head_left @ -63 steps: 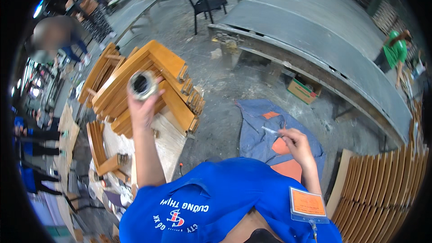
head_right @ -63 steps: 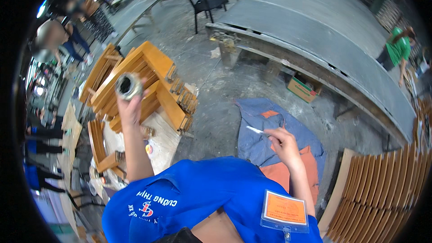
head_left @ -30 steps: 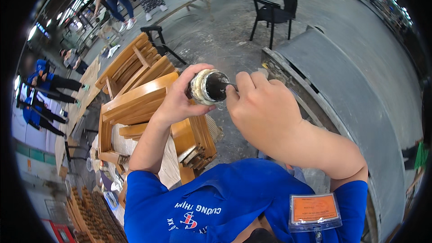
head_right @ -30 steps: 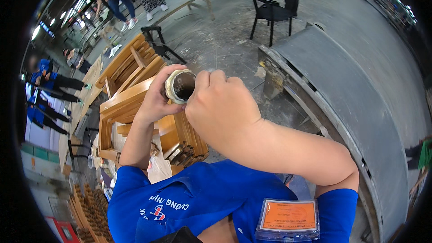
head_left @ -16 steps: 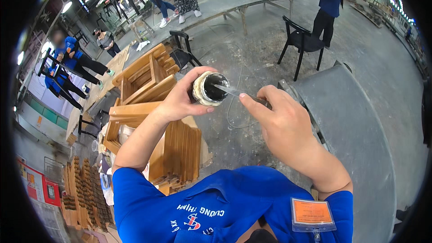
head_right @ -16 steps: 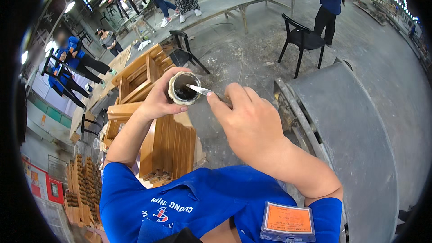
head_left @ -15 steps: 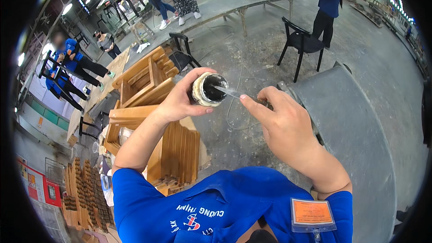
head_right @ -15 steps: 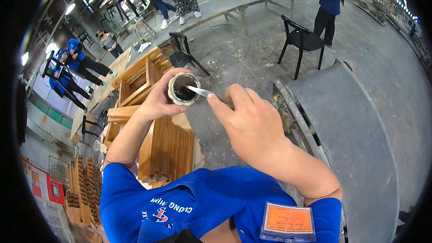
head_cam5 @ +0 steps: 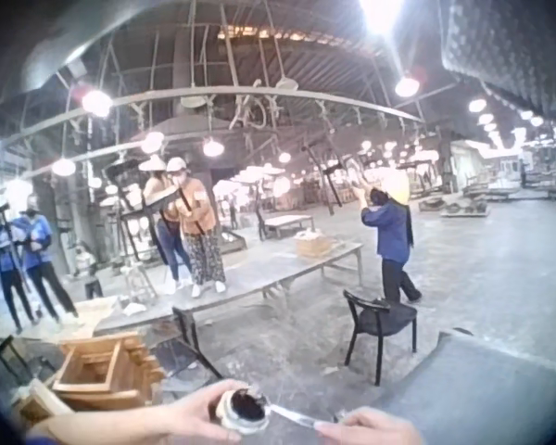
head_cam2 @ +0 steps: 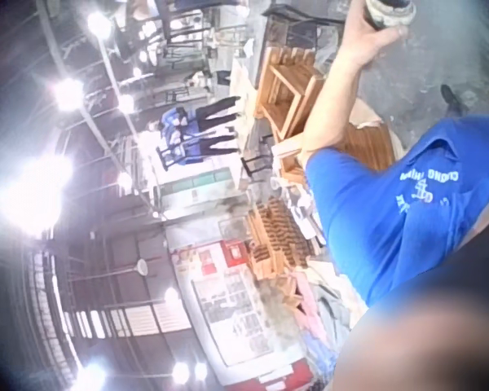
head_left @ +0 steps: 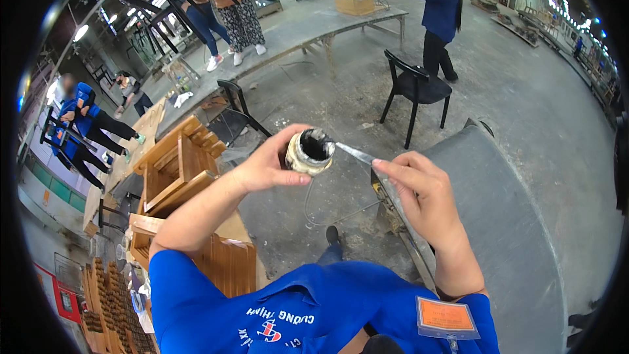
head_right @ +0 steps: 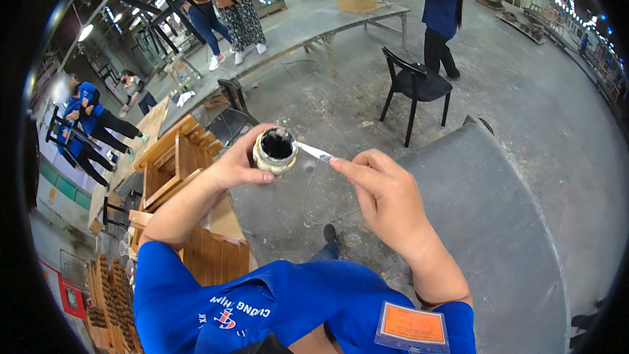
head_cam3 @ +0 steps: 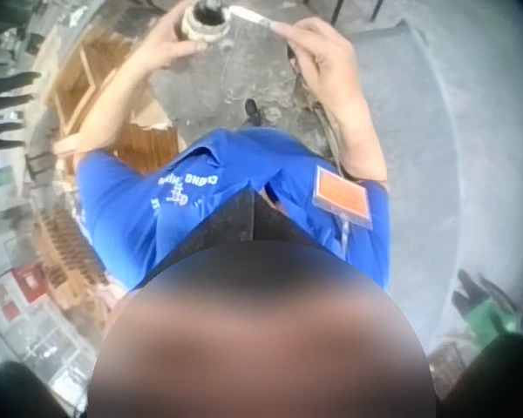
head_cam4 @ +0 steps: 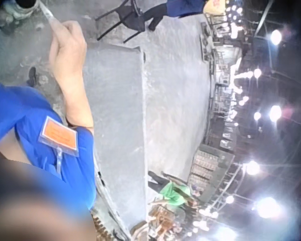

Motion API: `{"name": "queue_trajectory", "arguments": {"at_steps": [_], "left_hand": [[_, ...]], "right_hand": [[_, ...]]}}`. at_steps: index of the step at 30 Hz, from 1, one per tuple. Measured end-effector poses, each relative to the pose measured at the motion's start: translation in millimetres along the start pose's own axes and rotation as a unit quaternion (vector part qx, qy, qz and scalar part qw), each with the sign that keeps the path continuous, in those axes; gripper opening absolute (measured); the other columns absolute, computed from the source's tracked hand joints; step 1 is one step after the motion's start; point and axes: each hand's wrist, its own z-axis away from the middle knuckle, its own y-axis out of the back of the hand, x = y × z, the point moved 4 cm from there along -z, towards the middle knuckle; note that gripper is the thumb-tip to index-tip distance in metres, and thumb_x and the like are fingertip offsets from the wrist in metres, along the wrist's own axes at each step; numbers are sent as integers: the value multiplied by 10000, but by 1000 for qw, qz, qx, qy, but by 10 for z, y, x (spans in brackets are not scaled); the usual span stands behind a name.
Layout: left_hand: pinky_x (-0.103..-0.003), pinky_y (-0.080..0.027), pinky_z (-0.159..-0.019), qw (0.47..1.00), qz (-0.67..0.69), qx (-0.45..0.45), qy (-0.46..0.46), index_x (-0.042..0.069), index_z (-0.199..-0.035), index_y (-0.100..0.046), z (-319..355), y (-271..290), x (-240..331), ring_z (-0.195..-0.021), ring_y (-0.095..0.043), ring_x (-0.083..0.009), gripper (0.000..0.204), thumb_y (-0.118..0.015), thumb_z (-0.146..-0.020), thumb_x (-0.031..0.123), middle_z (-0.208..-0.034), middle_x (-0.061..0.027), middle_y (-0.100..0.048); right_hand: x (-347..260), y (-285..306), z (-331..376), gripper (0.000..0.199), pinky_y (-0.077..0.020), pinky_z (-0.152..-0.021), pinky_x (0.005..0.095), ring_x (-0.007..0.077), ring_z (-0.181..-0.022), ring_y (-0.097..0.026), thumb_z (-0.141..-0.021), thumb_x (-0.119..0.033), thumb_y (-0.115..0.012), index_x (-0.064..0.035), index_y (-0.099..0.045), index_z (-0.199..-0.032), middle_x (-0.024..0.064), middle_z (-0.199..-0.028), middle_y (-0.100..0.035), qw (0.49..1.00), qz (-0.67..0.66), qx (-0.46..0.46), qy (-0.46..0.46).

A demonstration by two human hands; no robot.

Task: The person applies a dark substance from a small container onto a black chair seat using a tool, then uses a small tube to apply a white substance to specific spots on the seat. They wipe the treated areas with a cloth. The person also handles wooden chair parts on a nearby table.

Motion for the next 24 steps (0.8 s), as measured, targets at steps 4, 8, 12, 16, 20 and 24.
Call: {"name": "queue_trajectory", "arguments": {"at_steps": [4, 8, 12, 16, 20, 24], "left_hand": [[-318, -382, -1023, 994, -80, -38, -67, 24, -1354, -400, -527, 380, -130, -1169, -490, -160, 810, -849, -699, 183, -1242, -62, -526], [-327, -377, -1021, 987, -121, -54, -95, 32, -1330, -433, -1069, 958, -373, -1177, -489, -177, 813, -863, -673, 244, -1247, -69, -519], [-334, -383, -1022, 977, -164, -55, -121, 34, -1312, -460, -1475, 1637, -607, -1175, -499, -192, 789, -855, -650, 207, -1242, -82, -520], [-339, -388, -1021, 971, -185, -73, -136, 33, -1303, -473, -1887, 2266, -803, -1173, -505, -201, 800, -863, -624, 196, -1249, -87, -518], [-341, -391, -1022, 977, -161, -81, -115, 41, -1313, -471, -2311, 2615, -1093, -1177, -505, -204, 824, -870, -608, 191, -1250, -85, -520], [-334, -390, -1016, 980, -136, -102, -100, 37, -1311, -470, -2778, 2844, -1345, -1173, -505, -197, 837, -877, -596, 193, -1248, -80, -520]], "right_hand": [[421, -148, -361, 388, -462, -607, 287, 201, -705, -598, -779, 123, -586, -66, -694, -1099, 99, -842, -615, 1000, 24, 5, -8], [912, -517, -908, 376, -451, -599, 271, 184, -699, -588, -779, 133, -584, -53, -699, -1086, 100, -829, -617, 1000, 19, -7, -16], [1378, -948, -1528, 386, -435, -584, 259, 157, -698, -578, -771, 136, -582, -55, -706, -1082, 90, -833, -620, 999, -18, -37, -11], [1878, -1264, -2103, 412, -422, -573, 252, 136, -699, -567, -759, 152, -567, -52, -709, -1087, 84, -852, -626, 995, -81, -57, -27], [2277, -1476, -2415, 432, -419, -574, 252, 139, -706, -564, -757, 167, -545, -45, -706, -1097, 88, -867, -629, 989, -106, -79, -60], [2731, -1572, -2679, 433, -433, -603, 263, 148, -733, -579, -762, 151, -556, -65, -706, -1106, 86, -870, -629, 981, -148, -86, -92]]}}
